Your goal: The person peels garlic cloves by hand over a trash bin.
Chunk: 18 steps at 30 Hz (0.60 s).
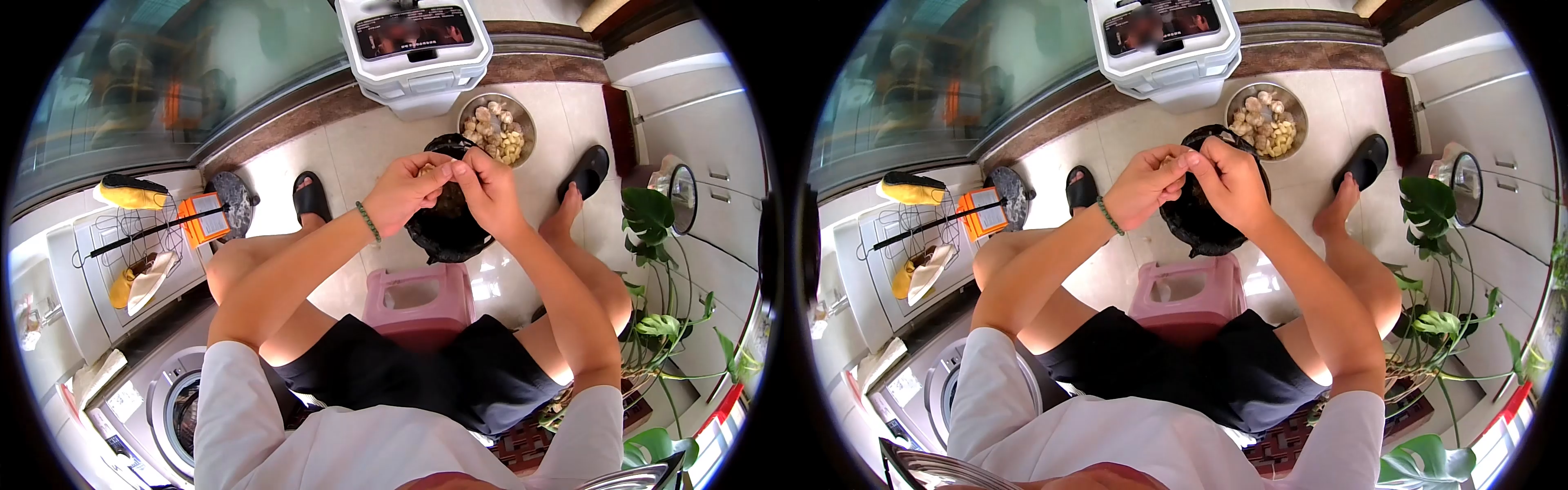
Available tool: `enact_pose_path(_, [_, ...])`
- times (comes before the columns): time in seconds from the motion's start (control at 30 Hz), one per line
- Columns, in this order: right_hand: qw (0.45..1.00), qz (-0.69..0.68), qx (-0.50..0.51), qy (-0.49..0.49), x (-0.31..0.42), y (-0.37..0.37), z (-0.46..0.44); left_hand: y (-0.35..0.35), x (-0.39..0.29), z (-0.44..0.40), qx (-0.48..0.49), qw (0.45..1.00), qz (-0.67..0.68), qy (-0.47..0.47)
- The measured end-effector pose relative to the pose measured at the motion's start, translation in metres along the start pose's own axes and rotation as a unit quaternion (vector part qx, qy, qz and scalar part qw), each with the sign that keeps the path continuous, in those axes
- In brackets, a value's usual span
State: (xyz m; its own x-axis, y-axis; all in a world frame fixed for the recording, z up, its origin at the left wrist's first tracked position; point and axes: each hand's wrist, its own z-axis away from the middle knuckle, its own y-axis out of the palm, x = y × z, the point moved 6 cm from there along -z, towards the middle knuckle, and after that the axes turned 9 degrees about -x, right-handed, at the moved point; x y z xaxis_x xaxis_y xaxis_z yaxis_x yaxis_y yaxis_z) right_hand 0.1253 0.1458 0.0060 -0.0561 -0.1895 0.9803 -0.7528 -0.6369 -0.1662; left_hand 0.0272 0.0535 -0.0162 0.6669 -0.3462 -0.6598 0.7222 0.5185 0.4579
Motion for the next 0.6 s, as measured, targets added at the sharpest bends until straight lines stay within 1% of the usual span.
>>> enact_pose_path(0.03, [0.999, 0.029, 0.011, -0.017, 0.004, 0.001, -0.001, 0.001, 0.0, 0.0, 0.0, 1.0, 0.0, 0.002])
enact_pose_path(0.13, [0.998, 0.053, 0.016, -0.025, 0.01, 0.002, -0.003, 0.0, 0.0, 0.001, -0.017, 1.0, 0.006, 0.013])
enact_pose_path(0.2, [0.998, 0.051, 0.005, -0.023, 0.01, 0.003, -0.004, -0.002, -0.001, 0.001, -0.023, 1.0, -0.015, 0.013])
enact_pose_path(0.33, [0.999, 0.047, -0.004, -0.028, 0.01, 0.002, -0.006, -0.001, -0.007, 0.001, -0.017, 0.999, -0.005, 0.033])
enact_pose_path(0.4, [0.998, 0.053, 0.005, -0.026, 0.005, 0.001, -0.006, -0.003, -0.01, 0.0, -0.031, 0.997, -0.056, 0.051])
enact_pose_path(0.47, [0.998, 0.058, 0.015, -0.024, 0.003, 0.004, -0.006, -0.003, -0.015, 0.0, -0.031, 0.995, -0.073, 0.063])
enact_pose_path(0.53, [0.999, -0.038, 0.004, 0.011, 0.001, 0.005, -0.006, -0.003, -0.021, 0.002, -0.031, 0.993, -0.09, 0.075])
enact_pose_path(0.6, [0.999, -0.031, 0.016, 0.017, 0.006, 0.003, -0.007, 0.001, -0.031, 0.005, -0.015, 0.983, -0.135, 0.124])
